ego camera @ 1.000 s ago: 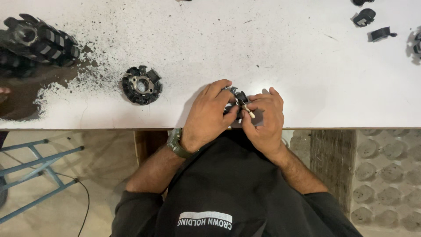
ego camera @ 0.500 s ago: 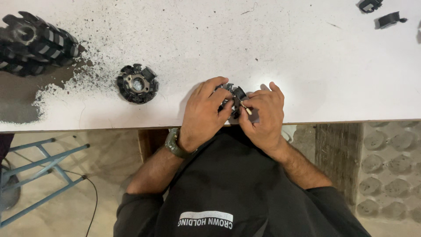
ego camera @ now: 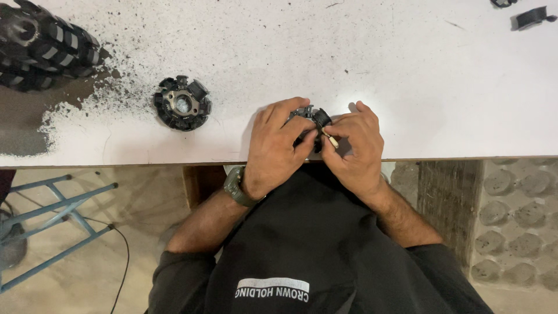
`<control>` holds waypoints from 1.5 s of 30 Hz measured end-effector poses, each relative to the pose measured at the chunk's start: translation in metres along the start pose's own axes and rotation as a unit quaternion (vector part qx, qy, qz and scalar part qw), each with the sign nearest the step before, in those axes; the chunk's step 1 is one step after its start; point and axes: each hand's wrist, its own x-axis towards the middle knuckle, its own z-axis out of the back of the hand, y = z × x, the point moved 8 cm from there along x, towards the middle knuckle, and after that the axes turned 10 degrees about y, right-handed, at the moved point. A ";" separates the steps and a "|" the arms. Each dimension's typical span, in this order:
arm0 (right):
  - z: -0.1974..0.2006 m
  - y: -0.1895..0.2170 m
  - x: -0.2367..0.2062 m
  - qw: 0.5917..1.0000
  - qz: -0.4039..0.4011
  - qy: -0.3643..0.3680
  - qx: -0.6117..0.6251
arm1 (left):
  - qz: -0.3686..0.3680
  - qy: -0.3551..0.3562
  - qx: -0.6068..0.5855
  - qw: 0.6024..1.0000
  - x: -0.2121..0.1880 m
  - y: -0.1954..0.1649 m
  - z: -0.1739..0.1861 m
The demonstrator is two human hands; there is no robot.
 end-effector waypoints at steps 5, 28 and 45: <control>0.000 -0.001 -0.001 1.000 -0.006 -0.003 0.000 | 0.025 -0.017 0.016 0.999 0.002 0.003 -0.005; -0.007 0.017 -0.002 0.995 0.035 0.010 -0.093 | 0.017 -0.032 0.018 0.999 -0.003 0.010 -0.011; -0.003 -0.002 -0.008 0.999 -0.039 -0.018 -0.019 | 0.018 0.058 0.131 0.989 0.010 -0.006 0.010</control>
